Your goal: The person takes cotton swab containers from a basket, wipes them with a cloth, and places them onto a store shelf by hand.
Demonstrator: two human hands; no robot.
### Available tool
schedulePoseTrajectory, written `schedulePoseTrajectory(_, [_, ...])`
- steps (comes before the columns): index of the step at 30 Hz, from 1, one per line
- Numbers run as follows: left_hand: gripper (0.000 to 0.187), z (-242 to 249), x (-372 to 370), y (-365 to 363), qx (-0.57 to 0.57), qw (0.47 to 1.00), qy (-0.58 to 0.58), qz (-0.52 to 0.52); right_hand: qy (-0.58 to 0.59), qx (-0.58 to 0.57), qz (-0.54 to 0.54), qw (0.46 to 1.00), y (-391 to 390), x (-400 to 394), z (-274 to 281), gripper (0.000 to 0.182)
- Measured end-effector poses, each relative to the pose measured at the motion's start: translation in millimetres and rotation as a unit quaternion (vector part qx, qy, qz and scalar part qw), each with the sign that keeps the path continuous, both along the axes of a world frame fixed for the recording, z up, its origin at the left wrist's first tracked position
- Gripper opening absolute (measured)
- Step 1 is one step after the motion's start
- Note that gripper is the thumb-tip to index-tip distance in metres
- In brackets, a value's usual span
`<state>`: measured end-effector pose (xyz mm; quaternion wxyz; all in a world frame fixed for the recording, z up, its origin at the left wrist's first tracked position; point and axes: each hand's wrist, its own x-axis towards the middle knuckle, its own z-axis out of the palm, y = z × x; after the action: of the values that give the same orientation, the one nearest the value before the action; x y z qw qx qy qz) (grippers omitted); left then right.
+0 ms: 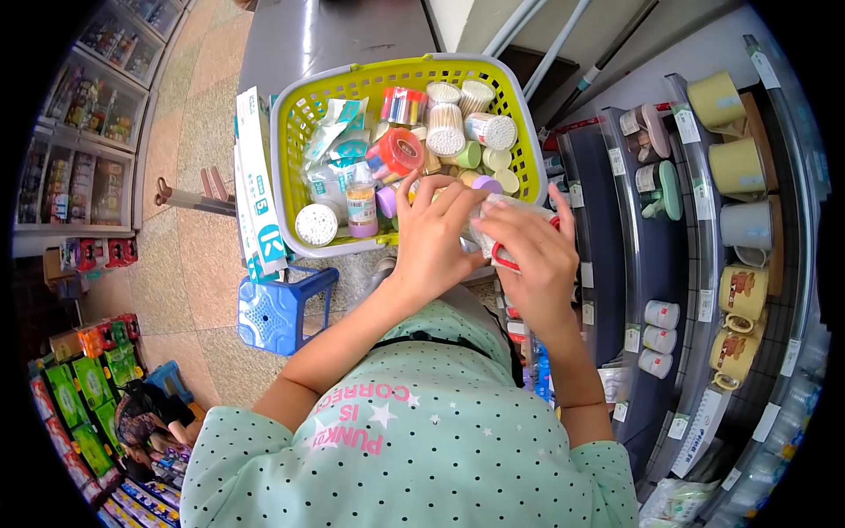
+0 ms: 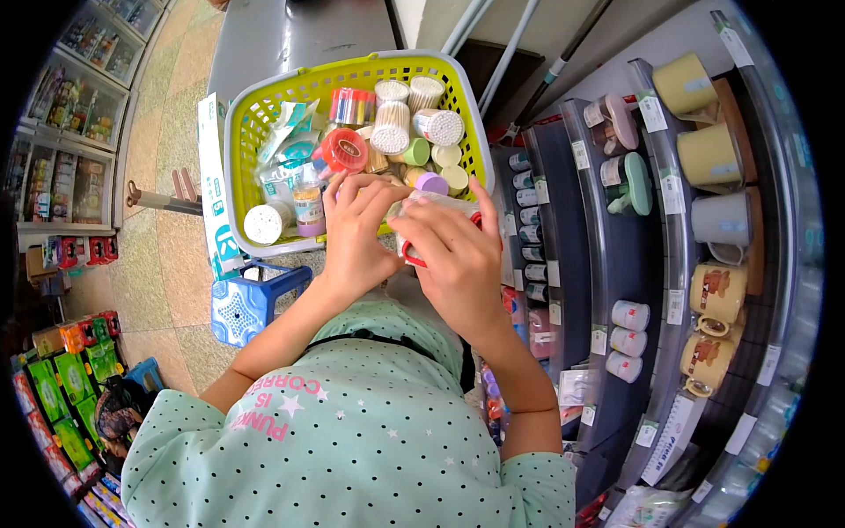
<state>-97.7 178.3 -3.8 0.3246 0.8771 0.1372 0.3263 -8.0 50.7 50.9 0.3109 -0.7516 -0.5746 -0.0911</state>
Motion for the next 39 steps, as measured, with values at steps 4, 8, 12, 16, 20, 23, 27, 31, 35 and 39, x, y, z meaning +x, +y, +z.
schedulePoseTrajectory(4, [0.054,-3.2,-1.2,-0.1,0.029,1.000,0.000,0.011,0.016,-0.007,0.048,0.999,-0.6,1.1,4.0,0.031])
schedulePoseTrajectory(8, [0.050,-2.8,-2.3,0.8,0.048,0.999,0.007,0.016,0.025,-0.029,0.095,0.995,-3.6,0.7,6.3,0.024])
schedulePoseTrajectory(12, [0.053,-1.5,-3.5,1.0,0.023,1.000,0.006,0.017,0.044,-0.056,0.130,0.989,-8.4,5.7,12.9,0.019])
schedulePoseTrajectory(16, [0.057,-1.9,-2.4,-0.8,0.007,1.000,0.002,0.017,0.053,-0.086,0.132,0.986,-15.8,9.9,20.6,0.017])
schedulePoseTrajectory(20, [0.061,-1.3,-2.4,-0.7,0.000,1.000,0.014,0.016,0.036,-0.127,0.112,0.985,-24.1,18.7,33.1,0.022])
schedulePoseTrajectory(23, [0.064,2.4,-2.1,-0.9,-0.004,1.000,0.024,0.016,0.008,-0.077,0.063,0.995,-21.0,23.3,31.3,0.026])
schedulePoseTrajectory(27, [0.065,4.8,-3.0,-1.4,-0.015,0.999,0.031,0.005,0.007,0.008,-0.003,1.000,-3.2,21.7,13.0,0.034])
schedulePoseTrajectory(31, [0.065,3.0,-2.8,-0.6,-0.013,1.000,0.023,0.006,0.002,0.014,0.011,1.000,5.9,10.9,7.4,0.033])
schedulePoseTrajectory(35, [0.063,-0.5,-1.5,-0.8,0.009,1.000,0.019,0.014,0.015,-0.001,0.033,0.999,2.4,3.6,5.3,0.025])
schedulePoseTrajectory(39, [0.062,-3.1,-0.1,0.9,0.030,0.999,-0.004,0.018,0.032,-0.031,0.086,0.995,-8.1,1.0,5.4,0.021])
